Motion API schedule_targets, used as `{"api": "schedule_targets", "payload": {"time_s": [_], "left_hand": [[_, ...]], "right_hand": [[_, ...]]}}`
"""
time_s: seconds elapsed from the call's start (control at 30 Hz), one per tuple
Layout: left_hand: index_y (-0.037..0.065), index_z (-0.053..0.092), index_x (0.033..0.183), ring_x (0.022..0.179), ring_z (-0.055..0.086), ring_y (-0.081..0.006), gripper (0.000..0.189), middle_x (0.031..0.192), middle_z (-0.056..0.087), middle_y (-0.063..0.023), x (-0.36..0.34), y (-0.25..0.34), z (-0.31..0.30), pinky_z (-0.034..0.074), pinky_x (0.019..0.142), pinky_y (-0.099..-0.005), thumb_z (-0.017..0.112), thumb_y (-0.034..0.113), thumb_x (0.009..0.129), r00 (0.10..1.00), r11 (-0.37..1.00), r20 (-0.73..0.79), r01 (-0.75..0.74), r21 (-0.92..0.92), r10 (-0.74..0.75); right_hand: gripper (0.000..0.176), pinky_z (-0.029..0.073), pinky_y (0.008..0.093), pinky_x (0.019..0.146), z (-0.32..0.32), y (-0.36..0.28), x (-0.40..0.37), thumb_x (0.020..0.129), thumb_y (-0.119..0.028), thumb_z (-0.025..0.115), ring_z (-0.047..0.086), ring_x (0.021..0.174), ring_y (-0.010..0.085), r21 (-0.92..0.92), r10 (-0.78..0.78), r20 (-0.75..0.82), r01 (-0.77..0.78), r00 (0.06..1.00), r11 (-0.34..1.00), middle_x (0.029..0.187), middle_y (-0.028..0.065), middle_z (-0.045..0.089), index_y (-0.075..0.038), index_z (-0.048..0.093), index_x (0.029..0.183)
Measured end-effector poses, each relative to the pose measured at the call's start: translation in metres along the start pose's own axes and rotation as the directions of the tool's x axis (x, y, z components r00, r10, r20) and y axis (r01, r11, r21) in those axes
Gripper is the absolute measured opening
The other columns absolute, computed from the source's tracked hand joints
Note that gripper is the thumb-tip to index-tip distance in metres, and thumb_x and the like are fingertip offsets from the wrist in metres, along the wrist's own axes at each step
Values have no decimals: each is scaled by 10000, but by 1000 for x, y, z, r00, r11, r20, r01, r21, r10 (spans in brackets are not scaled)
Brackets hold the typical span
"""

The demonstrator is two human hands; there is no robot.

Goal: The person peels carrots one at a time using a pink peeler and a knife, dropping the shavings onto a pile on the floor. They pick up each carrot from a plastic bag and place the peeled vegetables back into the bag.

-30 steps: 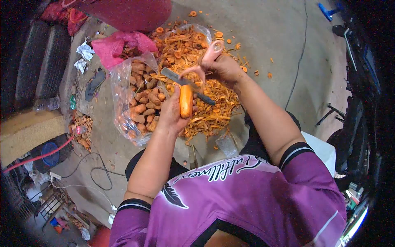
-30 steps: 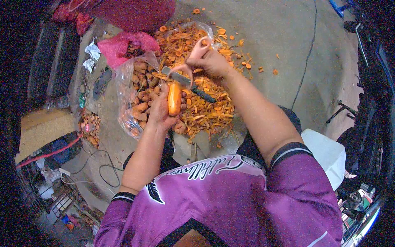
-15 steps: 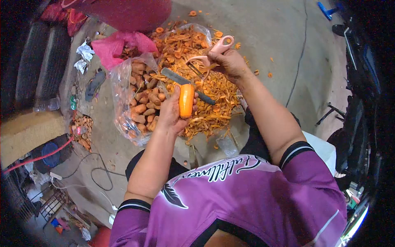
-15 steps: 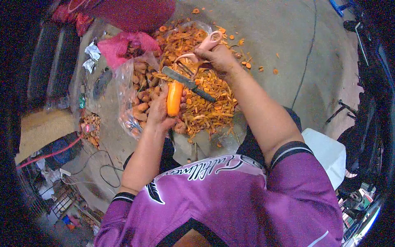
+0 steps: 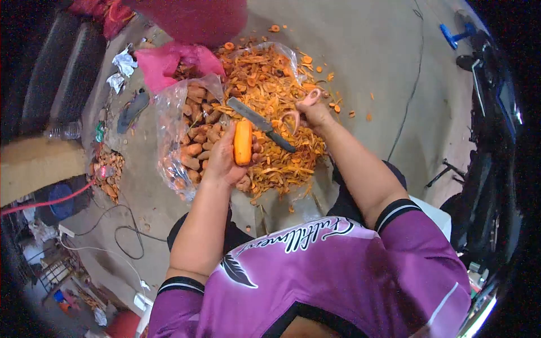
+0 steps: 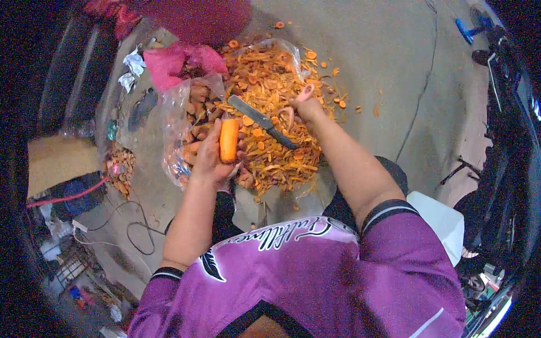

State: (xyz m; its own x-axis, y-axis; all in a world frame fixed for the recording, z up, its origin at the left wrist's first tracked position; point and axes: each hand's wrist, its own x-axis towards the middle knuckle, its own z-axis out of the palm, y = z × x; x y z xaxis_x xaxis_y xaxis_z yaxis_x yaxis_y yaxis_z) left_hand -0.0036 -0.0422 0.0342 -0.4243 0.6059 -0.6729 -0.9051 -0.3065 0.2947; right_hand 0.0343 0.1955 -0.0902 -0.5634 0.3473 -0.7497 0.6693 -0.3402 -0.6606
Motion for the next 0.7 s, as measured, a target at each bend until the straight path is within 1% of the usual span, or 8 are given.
{"api": "schedule_targets", "payload": {"time_s": [0.1, 0.2, 0.23, 0.3, 0.43, 0.53, 0.57, 0.7], "left_hand": [[44, 475, 947, 624, 498, -169, 384, 742, 498, -54, -2, 4, -18, 440, 504, -242, 437, 404, 820, 999, 999, 20, -35, 20, 35], [40, 463, 958, 643, 520, -178, 352, 778, 516, -73, -11, 7, -27, 458, 539, -265, 456, 363, 820, 997, 998, -45, -70, -1, 70], [36, 451, 971, 658, 536, -184, 337, 801, 523, -85, -16, 10, -29, 466, 558, -280, 464, 337, 821, 997, 998, -39, -63, -2, 63], [30, 424, 996, 681, 555, -188, 311, 831, 532, -97, -27, 18, -27, 476, 588, -294, 496, 268, 809, 995, 995, -42, -92, 40, 94], [28, 369, 1043, 710, 566, -168, 381, 873, 533, -97, -41, 19, -22, 474, 613, -269, 583, 111, 739, 974, 943, -32, -207, 260, 223], [31, 365, 1060, 657, 542, -123, 505, 889, 513, -64, -43, 17, -30, 443, 571, -212, 666, 65, 655, 954, 869, -52, -245, 430, 294], [30, 365, 1064, 642, 535, -118, 520, 888, 510, -59, -45, 18, -30, 437, 560, -206, 674, 73, 648, 952, 838, -50, -239, 490, 300], [12, 357, 1119, 705, 512, -107, 587, 885, 506, -54, -47, 21, -26, 429, 541, -203, 682, 75, 635, 950, 799, -12, -255, 545, 311]], "right_hand": [[143, 475, 268, 525, 20, -10, -24, 797, -133, 522, 543, 633, 139, 192, 86, 71, -98, 994, 977, 731, 57, 533, -32, 473, 884], [133, 464, 208, 506, 26, 6, -6, 751, -140, 564, 548, 612, 128, 236, 41, 323, -123, 946, 964, 694, 43, 539, -30, 523, 814], [210, 462, 238, 510, 27, 9, -5, 737, -198, 593, 561, 623, 143, 162, -19, 427, -56, 904, 985, 706, 68, 547, -12, 520, 803], [262, 471, 282, 542, 39, 40, 27, 736, -219, 588, 570, 659, 183, -346, 47, 256, 46, 966, 937, 744, 108, 552, -5, 494, 853], [578, 459, 348, 657, 73, 95, 47, 676, -273, 657, 553, 790, 293, -948, -134, 130, 162, 983, 273, 855, 164, 545, 40, 355, 1057], [489, 445, 384, 679, 86, 101, 35, 694, -209, 613, 544, 792, 341, -971, -277, 127, 177, 952, 162, 917, 216, 527, 19, 342, 1031], [354, 443, 402, 668, 86, 107, 49, 732, -160, 533, 547, 776, 342, -958, -299, 110, 181, 948, 222, 899, 218, 533, -9, 352, 996], [298, 449, 405, 627, 81, 100, 47, 763, -216, 483, 551, 742, 337, -947, -228, 234, 275, 945, 168, 806, 201, 547, -13, 391, 960]]}}
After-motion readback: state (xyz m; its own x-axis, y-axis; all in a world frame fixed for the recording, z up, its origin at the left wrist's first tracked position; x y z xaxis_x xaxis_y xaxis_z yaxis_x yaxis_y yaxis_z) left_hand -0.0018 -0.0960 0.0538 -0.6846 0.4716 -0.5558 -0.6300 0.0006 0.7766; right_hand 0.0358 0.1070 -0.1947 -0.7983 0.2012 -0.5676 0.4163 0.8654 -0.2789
